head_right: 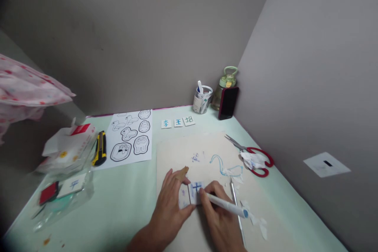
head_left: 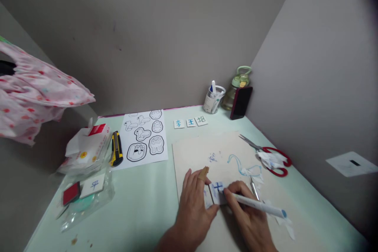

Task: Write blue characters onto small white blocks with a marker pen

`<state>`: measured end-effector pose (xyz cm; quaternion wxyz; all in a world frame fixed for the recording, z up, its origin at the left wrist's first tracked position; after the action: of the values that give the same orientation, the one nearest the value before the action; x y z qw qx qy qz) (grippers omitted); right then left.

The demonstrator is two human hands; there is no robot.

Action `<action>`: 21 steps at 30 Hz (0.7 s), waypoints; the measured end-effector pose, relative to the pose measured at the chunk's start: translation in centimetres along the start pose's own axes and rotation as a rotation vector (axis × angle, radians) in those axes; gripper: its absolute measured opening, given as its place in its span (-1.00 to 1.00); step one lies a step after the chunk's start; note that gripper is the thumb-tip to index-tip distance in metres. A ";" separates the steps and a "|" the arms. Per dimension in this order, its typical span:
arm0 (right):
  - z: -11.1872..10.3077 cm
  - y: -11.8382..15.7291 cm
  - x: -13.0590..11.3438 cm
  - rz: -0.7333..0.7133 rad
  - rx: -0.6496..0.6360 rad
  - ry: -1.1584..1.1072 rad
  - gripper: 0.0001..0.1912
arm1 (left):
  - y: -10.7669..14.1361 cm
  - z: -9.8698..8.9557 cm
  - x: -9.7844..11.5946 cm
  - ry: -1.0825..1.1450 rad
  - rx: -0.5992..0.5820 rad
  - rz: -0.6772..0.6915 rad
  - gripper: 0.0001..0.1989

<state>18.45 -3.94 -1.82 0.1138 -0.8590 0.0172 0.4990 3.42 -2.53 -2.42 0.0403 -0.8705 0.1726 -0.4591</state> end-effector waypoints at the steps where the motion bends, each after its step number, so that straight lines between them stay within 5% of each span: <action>1: 0.0 0.0 0.0 -0.003 -0.003 -0.002 -0.65 | 0.0 0.0 0.0 0.000 -0.003 -0.002 -0.16; 21: -0.4 0.0 0.9 -0.004 0.038 0.050 -0.73 | -0.1 0.1 0.0 0.011 -0.007 -0.012 -0.17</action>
<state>19.24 -3.91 -2.42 0.1306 -0.8688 0.0278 0.4769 3.56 -2.43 -2.47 0.0335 -0.8690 0.1695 -0.4637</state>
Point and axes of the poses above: each hand's wrist, its own y-axis away from the middle knuckle, its own z-axis out of the palm, x = y × z, the point moved 7 cm from there along -y, towards the middle knuckle
